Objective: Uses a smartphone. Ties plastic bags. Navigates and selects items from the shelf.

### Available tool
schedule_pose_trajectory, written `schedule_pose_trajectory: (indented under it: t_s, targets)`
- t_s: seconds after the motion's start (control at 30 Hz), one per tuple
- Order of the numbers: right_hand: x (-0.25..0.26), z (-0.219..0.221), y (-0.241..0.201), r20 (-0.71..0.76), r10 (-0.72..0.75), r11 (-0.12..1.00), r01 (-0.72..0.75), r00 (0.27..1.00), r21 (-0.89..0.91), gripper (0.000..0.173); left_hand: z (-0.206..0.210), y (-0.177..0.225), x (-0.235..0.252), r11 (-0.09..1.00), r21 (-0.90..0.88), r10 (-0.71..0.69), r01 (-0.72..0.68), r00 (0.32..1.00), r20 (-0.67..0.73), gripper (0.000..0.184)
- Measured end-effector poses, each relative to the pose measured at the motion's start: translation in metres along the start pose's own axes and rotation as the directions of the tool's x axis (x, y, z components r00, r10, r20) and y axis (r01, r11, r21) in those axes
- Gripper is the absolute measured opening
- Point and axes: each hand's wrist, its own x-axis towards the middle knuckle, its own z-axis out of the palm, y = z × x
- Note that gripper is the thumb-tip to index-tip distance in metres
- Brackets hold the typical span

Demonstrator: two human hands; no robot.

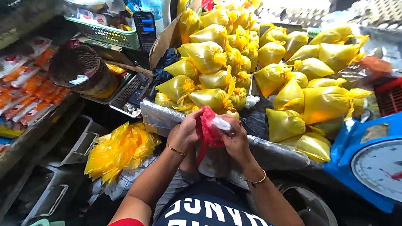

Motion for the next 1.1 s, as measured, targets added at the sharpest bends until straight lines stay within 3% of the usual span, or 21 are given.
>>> schedule_pose_trajectory:
  t_s: [0.1,0.17,0.27,0.33,0.37,0.43,0.47,0.5,0.6,0.7,0.83,1.1]
  targets:
    - [0.013,-0.002,-0.005,-0.189,0.242,0.922,-0.165,0.952,0.35,0.029,0.015,0.016,-0.003,0.979,0.109,0.169,-0.17,0.985,0.024,0.031]
    - [0.023,-0.008,-0.008,-0.215,0.482,0.742,-0.265,0.85,0.616,0.029,0.02,0.028,-0.001,0.938,0.218,0.275,-0.271,0.961,0.009,0.028]
    - [0.035,-0.02,-0.012,-0.171,0.681,0.522,-0.308,0.712,0.796,0.027,0.025,0.044,0.015,0.812,0.316,0.5,-0.491,0.864,0.058,0.03]
    - [0.041,-0.027,-0.014,-0.165,0.741,0.437,-0.283,0.65,0.854,0.029,0.032,0.056,0.031,0.674,0.319,0.676,-0.666,0.73,0.096,0.029]
    - [0.043,-0.03,-0.015,-0.161,0.76,0.405,-0.266,0.63,0.875,0.03,0.034,0.06,0.04,0.553,0.33,0.772,-0.765,0.619,0.143,0.029]
    - [0.045,-0.037,-0.016,-0.135,0.772,0.349,-0.237,0.621,0.907,0.029,0.028,0.068,0.064,0.201,0.433,0.888,-0.879,0.351,0.299,0.03]
    - [0.045,-0.039,-0.015,-0.115,0.772,0.319,-0.224,0.625,0.921,0.029,0.022,0.07,0.076,0.032,0.524,0.886,-0.851,0.267,0.379,0.031]
    - [0.046,-0.041,-0.015,-0.098,0.772,0.293,-0.214,0.628,0.932,0.028,0.016,0.072,0.089,-0.084,0.626,0.858,-0.776,0.263,0.441,0.031]
    - [0.048,-0.045,-0.02,-0.056,0.764,0.241,-0.204,0.643,0.949,0.029,0.002,0.073,0.117,-0.243,0.851,0.682,-0.466,0.542,0.491,0.032]
    - [0.05,-0.049,-0.025,-0.043,0.758,0.218,-0.191,0.651,0.957,0.026,-0.003,0.073,0.132,-0.339,0.891,0.604,-0.302,0.656,0.452,0.029]
    - [0.048,-0.053,-0.02,-0.058,0.751,0.204,-0.148,0.658,0.968,0.023,-0.008,0.08,0.132,-0.355,0.903,0.61,-0.242,0.672,0.42,0.028]
    - [0.046,-0.073,-0.023,-0.145,0.751,0.259,-0.085,0.644,0.962,0.027,-0.01,0.092,0.141,-0.48,0.864,0.493,-0.149,0.769,0.407,0.024]
